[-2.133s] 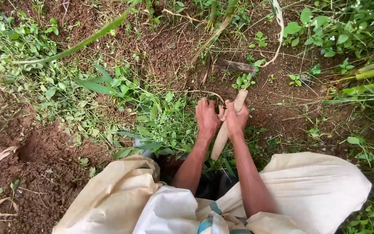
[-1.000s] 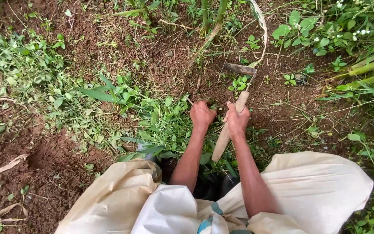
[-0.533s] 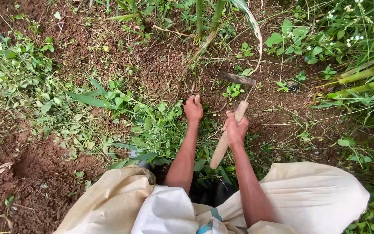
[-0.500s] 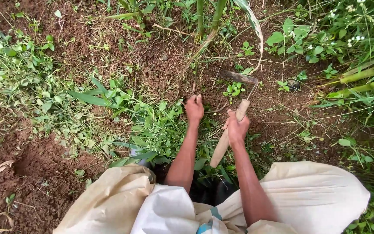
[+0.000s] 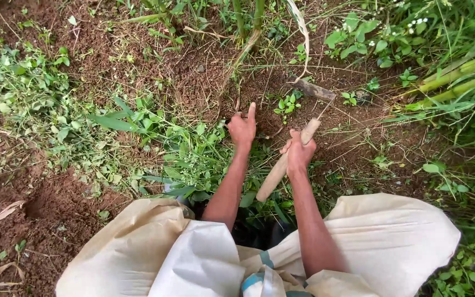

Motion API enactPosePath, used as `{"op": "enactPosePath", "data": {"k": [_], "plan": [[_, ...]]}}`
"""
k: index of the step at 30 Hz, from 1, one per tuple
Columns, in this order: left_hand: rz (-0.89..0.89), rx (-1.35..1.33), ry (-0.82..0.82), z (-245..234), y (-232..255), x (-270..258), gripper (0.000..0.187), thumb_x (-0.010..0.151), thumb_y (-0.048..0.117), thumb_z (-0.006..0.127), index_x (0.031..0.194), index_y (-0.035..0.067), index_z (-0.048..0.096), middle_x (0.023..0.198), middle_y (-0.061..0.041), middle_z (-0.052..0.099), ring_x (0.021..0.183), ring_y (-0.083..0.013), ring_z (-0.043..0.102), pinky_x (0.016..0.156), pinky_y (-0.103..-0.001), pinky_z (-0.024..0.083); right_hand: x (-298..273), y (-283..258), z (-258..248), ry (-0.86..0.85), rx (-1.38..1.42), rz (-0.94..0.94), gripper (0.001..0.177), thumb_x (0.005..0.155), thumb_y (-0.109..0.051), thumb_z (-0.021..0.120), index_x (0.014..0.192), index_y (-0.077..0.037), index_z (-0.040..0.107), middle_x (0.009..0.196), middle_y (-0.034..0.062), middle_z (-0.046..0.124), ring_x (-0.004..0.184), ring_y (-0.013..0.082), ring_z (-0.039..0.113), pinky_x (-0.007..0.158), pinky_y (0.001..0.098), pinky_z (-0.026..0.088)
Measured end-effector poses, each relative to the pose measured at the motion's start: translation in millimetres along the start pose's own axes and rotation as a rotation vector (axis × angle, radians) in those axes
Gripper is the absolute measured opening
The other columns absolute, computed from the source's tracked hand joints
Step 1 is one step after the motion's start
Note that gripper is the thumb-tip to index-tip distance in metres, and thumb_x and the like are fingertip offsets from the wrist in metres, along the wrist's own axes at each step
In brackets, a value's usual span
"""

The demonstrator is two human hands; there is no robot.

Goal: The person uses a hoe to loosen soil and remove weeds around the base of corn plants. They repeatedly strike the ground with the tool and pull out uprooted weeds by hand.

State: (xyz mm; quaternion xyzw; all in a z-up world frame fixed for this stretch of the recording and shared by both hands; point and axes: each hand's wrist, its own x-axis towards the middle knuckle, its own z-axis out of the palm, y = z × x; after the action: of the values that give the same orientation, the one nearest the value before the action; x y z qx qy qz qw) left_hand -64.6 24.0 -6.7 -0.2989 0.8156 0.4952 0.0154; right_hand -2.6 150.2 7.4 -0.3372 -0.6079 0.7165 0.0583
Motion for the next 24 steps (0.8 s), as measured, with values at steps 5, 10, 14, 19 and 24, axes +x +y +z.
{"op": "enactPosePath", "data": {"k": [5,10,14,19,24], "plan": [[0.012,-0.021,0.04,42,-44,64,0.049,0.095,0.047,0.067,0.089,-0.001,0.074,0.078,-0.021,0.072,0.084,-0.0387,0.073,0.083,-0.054,0.055,5,8,-3,0.051,0.0,-0.02,0.009,0.094,-0.014,0.063,0.087,-0.01,0.059,0.053,0.0002,0.056,0.042,0.0112,0.056,0.044,0.0276,0.053],[0.101,-0.066,0.073,53,-56,60,0.031,0.097,0.031,0.068,0.078,0.008,0.073,0.064,-0.013,0.069,0.068,-0.0322,0.071,0.072,-0.046,0.054,29,24,-12,0.149,0.037,-0.001,0.006,0.096,-0.015,0.061,0.093,-0.011,0.056,0.056,-0.0005,0.058,0.045,0.0113,0.058,0.046,0.0279,0.054],[0.222,0.259,-0.358,39,-46,14,0.023,0.092,0.026,0.069,0.074,0.011,0.072,0.068,-0.012,0.069,0.07,-0.0337,0.072,0.071,-0.046,0.058,30,-5,-8,0.185,0.123,0.014,0.009,0.094,-0.018,0.062,0.094,-0.011,0.056,0.057,-0.0011,0.057,0.045,0.0108,0.057,0.044,0.027,0.053],[0.336,0.594,-0.502,44,-34,-10,0.015,0.082,0.018,0.08,0.084,0.003,0.078,0.079,-0.021,0.074,0.081,-0.0412,0.076,0.077,-0.053,0.061,26,-14,-8,0.165,0.203,0.052,0.012,0.092,-0.019,0.063,0.085,-0.012,0.057,0.053,0.0007,0.055,0.041,0.0115,0.056,0.042,0.0285,0.053],[1.03,0.583,-0.436,132,-62,35,0.023,0.097,0.019,0.062,0.119,0.013,0.066,0.126,-0.014,0.063,0.115,-0.0364,0.066,0.094,-0.048,0.056,34,12,-13,0.198,0.205,0.164,0.019,0.092,-0.022,0.064,0.101,-0.009,0.054,0.059,-0.0028,0.057,0.046,0.0099,0.056,0.046,0.0293,0.056]]}}
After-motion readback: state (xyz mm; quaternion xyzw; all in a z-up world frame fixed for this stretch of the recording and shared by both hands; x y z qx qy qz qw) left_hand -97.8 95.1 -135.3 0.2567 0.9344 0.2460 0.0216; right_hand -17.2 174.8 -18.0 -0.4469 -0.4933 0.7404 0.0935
